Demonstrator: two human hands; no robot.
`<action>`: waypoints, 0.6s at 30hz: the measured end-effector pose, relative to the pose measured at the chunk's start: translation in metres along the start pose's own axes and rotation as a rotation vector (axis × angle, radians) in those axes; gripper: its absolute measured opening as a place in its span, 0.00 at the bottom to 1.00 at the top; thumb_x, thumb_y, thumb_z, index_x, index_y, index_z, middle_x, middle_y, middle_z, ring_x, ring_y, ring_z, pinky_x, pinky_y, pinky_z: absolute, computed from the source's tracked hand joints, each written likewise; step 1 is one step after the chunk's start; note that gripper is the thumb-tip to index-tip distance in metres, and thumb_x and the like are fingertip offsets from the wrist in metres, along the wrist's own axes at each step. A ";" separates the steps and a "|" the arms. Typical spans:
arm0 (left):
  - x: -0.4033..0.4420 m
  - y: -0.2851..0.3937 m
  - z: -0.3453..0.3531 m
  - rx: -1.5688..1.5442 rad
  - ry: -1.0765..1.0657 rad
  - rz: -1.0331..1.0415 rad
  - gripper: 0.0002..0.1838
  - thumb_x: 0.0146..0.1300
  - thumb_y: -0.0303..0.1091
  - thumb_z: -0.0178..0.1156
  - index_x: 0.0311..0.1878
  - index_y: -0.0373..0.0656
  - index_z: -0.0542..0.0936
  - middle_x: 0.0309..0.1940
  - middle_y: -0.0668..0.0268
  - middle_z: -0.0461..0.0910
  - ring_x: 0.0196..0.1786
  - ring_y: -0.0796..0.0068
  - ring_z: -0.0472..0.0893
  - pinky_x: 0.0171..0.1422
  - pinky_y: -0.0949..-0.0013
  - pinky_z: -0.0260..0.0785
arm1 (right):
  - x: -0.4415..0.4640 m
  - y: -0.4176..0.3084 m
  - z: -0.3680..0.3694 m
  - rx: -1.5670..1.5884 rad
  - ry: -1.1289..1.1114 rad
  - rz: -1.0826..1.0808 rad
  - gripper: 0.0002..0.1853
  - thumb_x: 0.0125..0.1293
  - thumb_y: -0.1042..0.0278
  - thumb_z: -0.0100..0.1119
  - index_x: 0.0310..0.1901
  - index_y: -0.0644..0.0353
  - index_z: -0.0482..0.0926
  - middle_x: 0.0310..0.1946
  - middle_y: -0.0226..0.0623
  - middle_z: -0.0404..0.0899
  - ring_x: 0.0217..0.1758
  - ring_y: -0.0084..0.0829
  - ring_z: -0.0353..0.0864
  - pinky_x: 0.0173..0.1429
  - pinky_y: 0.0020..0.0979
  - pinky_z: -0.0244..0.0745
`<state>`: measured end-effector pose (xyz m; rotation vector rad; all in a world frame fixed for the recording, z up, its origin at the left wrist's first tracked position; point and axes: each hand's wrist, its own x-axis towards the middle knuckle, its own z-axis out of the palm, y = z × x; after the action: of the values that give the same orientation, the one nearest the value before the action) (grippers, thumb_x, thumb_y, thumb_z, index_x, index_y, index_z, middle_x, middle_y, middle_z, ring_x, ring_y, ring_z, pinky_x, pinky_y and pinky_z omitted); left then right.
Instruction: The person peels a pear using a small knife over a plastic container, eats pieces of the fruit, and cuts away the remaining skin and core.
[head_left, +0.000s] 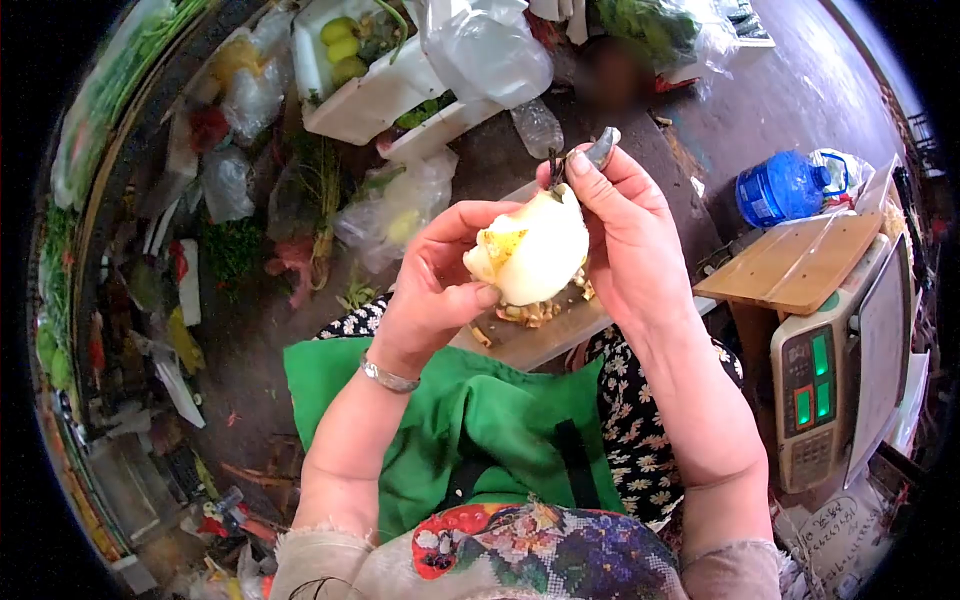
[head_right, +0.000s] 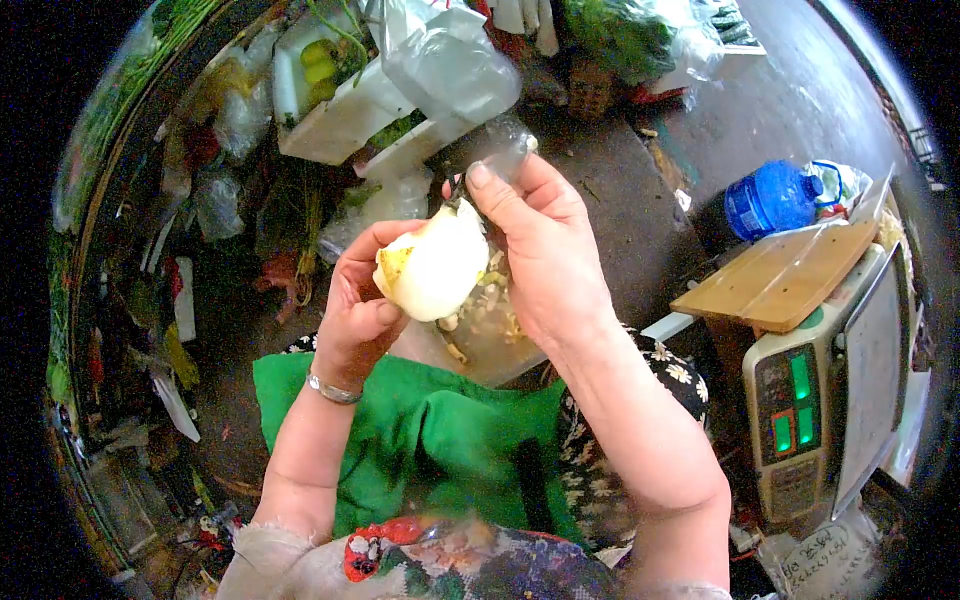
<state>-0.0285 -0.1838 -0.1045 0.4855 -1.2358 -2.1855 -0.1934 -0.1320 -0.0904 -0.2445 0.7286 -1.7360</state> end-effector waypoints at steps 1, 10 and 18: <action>0.000 -0.001 0.001 0.002 0.004 -0.004 0.34 0.49 0.34 0.70 0.59 0.36 0.70 0.54 0.64 0.76 0.57 0.74 0.75 0.64 0.68 0.66 | 0.001 0.001 -0.001 -0.028 0.009 -0.032 0.05 0.67 0.70 0.55 0.42 0.59 0.77 0.34 0.31 0.82 0.35 0.21 0.80 0.41 0.24 0.78; 0.001 0.001 0.002 -0.109 0.024 -0.074 0.35 0.47 0.37 0.71 0.59 0.37 0.70 0.53 0.64 0.76 0.56 0.74 0.76 0.63 0.67 0.67 | 0.001 -0.004 -0.010 -0.092 0.013 0.026 0.05 0.66 0.71 0.58 0.41 0.59 0.78 0.34 0.26 0.80 0.35 0.16 0.78 0.40 0.21 0.74; 0.000 0.005 0.001 0.035 0.059 -0.031 0.36 0.45 0.40 0.73 0.58 0.37 0.71 0.52 0.64 0.77 0.55 0.75 0.77 0.63 0.68 0.68 | -0.001 -0.008 -0.002 -0.350 -0.005 -0.160 0.04 0.67 0.69 0.57 0.41 0.58 0.78 0.34 0.26 0.81 0.35 0.17 0.79 0.41 0.21 0.75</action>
<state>-0.0273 -0.1856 -0.0996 0.5823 -1.2450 -2.1624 -0.2008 -0.1290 -0.0871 -0.5584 1.0319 -1.7485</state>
